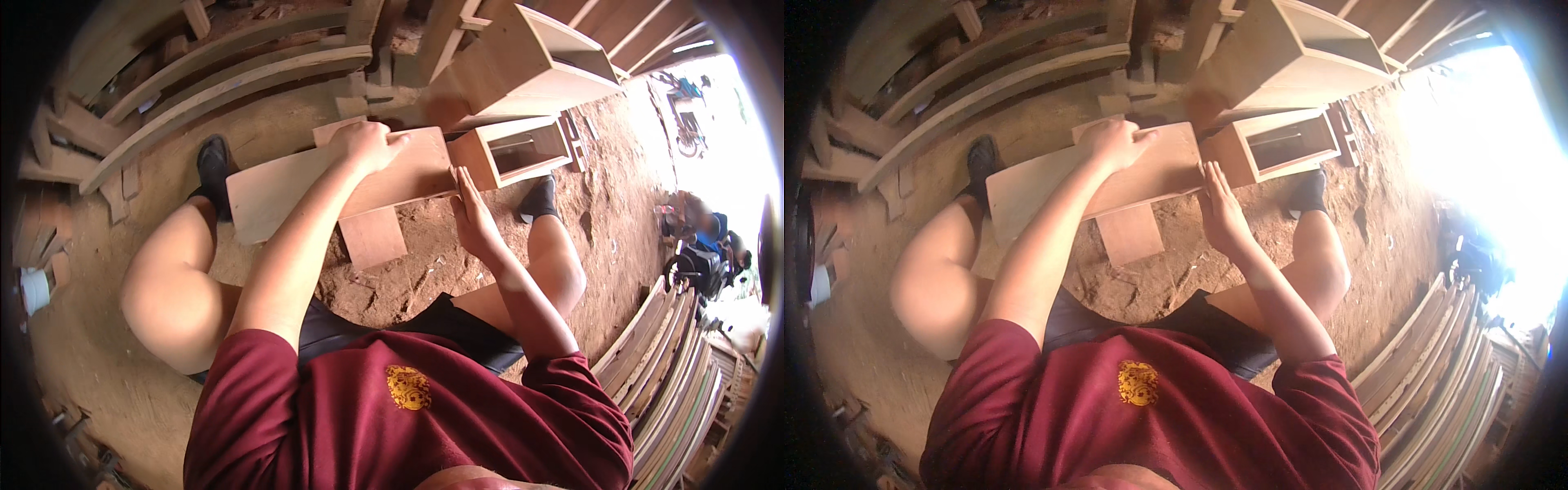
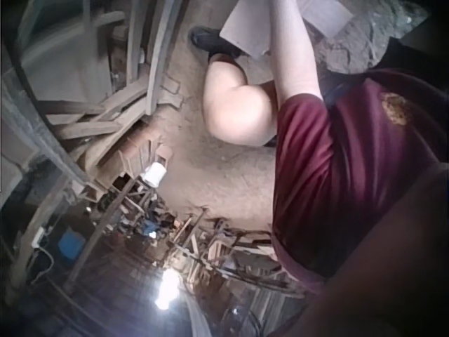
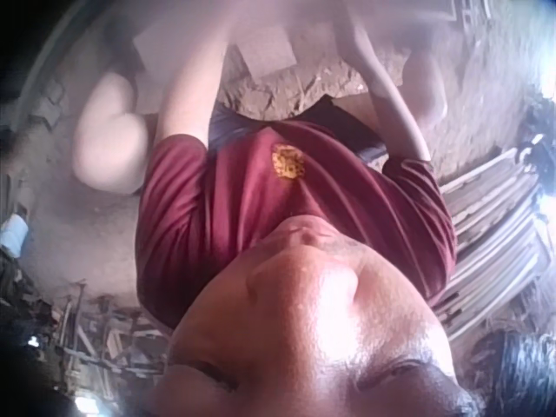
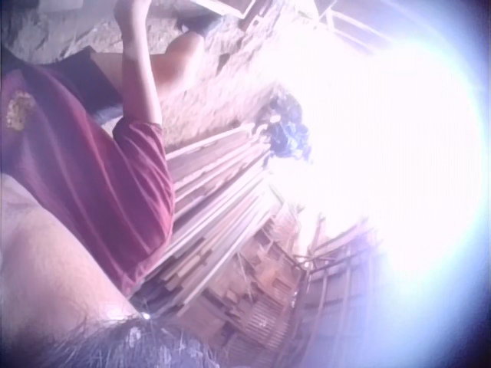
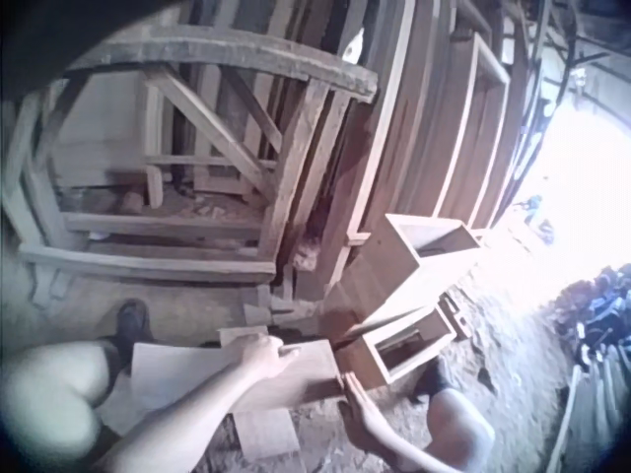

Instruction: The person sits on the floor of a workshop and assembles a small wooden box. They fit the side panels into the frame, then sand the edges and corners with sandpaper. The person handles the box and sandpaper by hand, repeatedly smoothing the surfaces.

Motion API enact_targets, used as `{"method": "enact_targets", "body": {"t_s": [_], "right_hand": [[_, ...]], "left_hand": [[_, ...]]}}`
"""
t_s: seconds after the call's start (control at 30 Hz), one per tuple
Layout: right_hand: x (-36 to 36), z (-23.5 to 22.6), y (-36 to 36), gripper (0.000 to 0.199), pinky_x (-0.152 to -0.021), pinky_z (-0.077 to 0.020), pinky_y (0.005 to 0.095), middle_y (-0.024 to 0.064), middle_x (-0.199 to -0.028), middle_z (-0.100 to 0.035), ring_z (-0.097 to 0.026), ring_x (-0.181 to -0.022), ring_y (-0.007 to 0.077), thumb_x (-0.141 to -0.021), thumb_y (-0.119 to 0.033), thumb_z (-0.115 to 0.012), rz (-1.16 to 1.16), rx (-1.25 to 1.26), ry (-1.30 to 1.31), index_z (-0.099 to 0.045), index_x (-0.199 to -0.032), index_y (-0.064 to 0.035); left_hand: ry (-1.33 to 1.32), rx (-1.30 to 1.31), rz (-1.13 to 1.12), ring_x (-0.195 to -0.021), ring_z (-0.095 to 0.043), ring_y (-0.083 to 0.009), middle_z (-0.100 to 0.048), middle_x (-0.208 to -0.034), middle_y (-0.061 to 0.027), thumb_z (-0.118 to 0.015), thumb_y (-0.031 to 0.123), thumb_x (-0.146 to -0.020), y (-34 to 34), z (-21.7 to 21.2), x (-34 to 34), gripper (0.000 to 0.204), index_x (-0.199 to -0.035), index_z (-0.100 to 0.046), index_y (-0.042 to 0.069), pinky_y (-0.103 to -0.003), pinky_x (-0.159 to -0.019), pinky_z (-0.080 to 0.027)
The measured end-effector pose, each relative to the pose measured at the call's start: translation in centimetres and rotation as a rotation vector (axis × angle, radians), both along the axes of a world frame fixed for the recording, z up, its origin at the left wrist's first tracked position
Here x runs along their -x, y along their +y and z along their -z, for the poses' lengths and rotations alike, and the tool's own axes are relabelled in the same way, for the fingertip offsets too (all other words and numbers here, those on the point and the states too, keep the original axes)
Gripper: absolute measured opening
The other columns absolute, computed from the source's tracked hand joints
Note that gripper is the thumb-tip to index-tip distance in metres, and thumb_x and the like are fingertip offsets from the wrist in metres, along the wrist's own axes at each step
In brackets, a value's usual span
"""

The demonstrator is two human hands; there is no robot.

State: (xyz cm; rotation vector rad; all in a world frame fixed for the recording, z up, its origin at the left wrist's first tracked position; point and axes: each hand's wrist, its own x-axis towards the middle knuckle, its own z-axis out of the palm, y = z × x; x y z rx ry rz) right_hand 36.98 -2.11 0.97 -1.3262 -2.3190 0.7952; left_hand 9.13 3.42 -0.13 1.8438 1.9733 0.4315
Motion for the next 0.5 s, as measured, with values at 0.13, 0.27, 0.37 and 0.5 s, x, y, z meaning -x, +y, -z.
{"method": "enact_targets", "body": {"t_s": [0.13, 0.27, 0.37, 0.5], "right_hand": [[1.1, 2.3, 4.9, 0.07, -0.121, -0.0095, 0.0589, 0.0173, -0.167, -0.02, -0.019, -0.153, 0.0384, -0.107, -0.036, -0.046, 0.036, 0.148, -0.208, -0.009, -0.163, -0.0138], [2.3, 4.3, 10.6, 0.072, -0.12, -0.0087, 0.0627, 0.0137, -0.167, -0.022, -0.022, -0.153, 0.0356, -0.106, -0.054, -0.037, 0.098, 0.088, -0.167, -0.008, -0.163, -0.0202], [4.8, 3.1, 11.2, 0.072, -0.119, -0.0128, 0.0642, 0.015, -0.166, -0.023, -0.024, -0.152, 0.0356, -0.106, -0.05, -0.038, 0.055, 0.168, -0.158, -0.008, -0.163, -0.0189], [1.4, 1.4, 6.4, 0.065, -0.118, -0.0165, 0.063, 0.0191, -0.164, -0.025, -0.027, -0.15, 0.0388, -0.107, -0.036, -0.04, 0.024, 0.129, -0.24, -0.012, -0.163, -0.0174]], "left_hand": [[-0.024, -0.009, 0.041, -0.075, -0.072, -0.0337, -0.073, -0.078, -0.0171, -0.053, 0.067, -0.091, 0.0, -0.6, -1.1, 0.067, -0.084, -0.076, 0.005, -0.049, -0.07, -0.056], [0.111, 0.077, 0.106, -0.087, -0.075, -0.0291, -0.076, -0.09, -0.0132, -0.05, 0.068, -0.092, -0.7, -3.2, -1.5, 0.068, -0.092, -0.077, 0.006, -0.047, -0.073, -0.059], [0.132, 0.047, 0.048, -0.084, -0.075, -0.0272, -0.076, -0.088, -0.0121, -0.048, 0.069, -0.093, -1.1, -1.6, -0.7, 0.069, -0.091, -0.077, 0.006, -0.045, -0.071, -0.059], [0.066, 0.086, 0.057, -0.079, -0.073, -0.0287, -0.074, -0.084, -0.0146, -0.05, 0.066, -0.093, -0.9, -2.5, -1.2, 0.067, -0.089, -0.076, 0.004, -0.045, -0.071, -0.058]]}}
